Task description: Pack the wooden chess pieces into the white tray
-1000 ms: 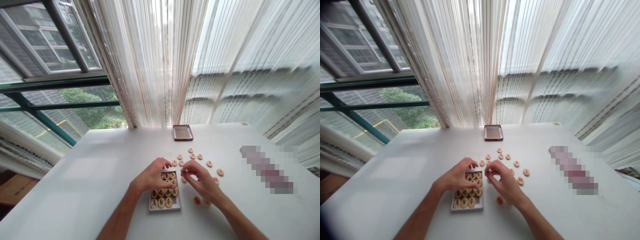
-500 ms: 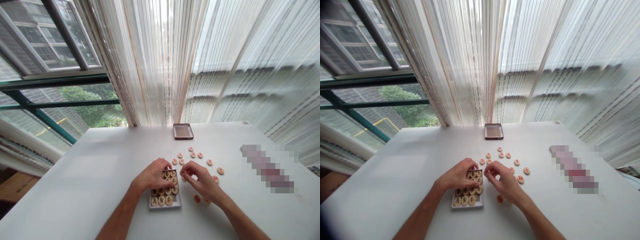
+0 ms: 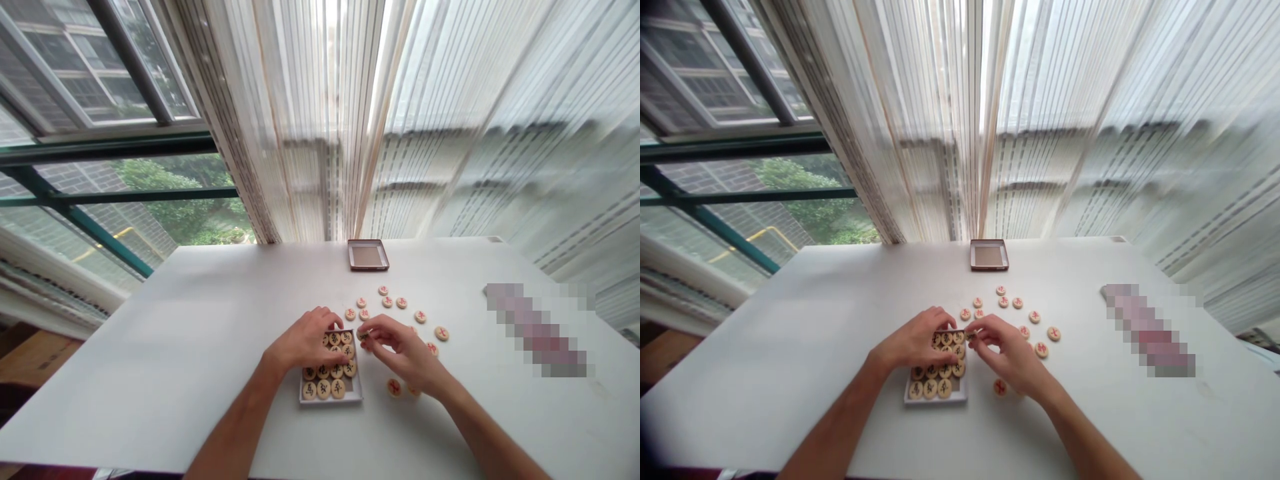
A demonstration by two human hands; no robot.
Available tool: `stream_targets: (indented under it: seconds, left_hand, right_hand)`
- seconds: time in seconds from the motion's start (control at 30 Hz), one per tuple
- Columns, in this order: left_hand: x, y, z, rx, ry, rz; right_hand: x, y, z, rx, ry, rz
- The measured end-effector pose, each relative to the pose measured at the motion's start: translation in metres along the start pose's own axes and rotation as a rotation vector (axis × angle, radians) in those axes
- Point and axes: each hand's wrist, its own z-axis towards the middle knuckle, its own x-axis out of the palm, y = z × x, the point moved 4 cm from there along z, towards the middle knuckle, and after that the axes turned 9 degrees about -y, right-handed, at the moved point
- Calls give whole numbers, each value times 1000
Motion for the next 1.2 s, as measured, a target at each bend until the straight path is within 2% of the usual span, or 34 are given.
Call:
stream_targets:
  seconds: [0.13,0.33,0.73,0.83,1.03,1.2]
  left_hand:
    - [-4,3,-2,-32,1,-21]
    - [-8,11,-7,-80,63,-51]
    - [-9,6,-12,-59,64,-6]
    - [-12,5,-9,-43,18,-31]
    - [-12,-18,3,20,-254,-249]
    - [2,-28,7,26,-267,-396]
  right_hand:
    - [0,-5,1,63,11,60]
    - [-5,-5,3,106,-8,123]
    - [-9,-5,5,164,-64,115]
    - [-10,-4,6,143,-76,103]
    - [-8,-8,4,122,-49,154]
    - [-3,-11,4,143,-17,217]
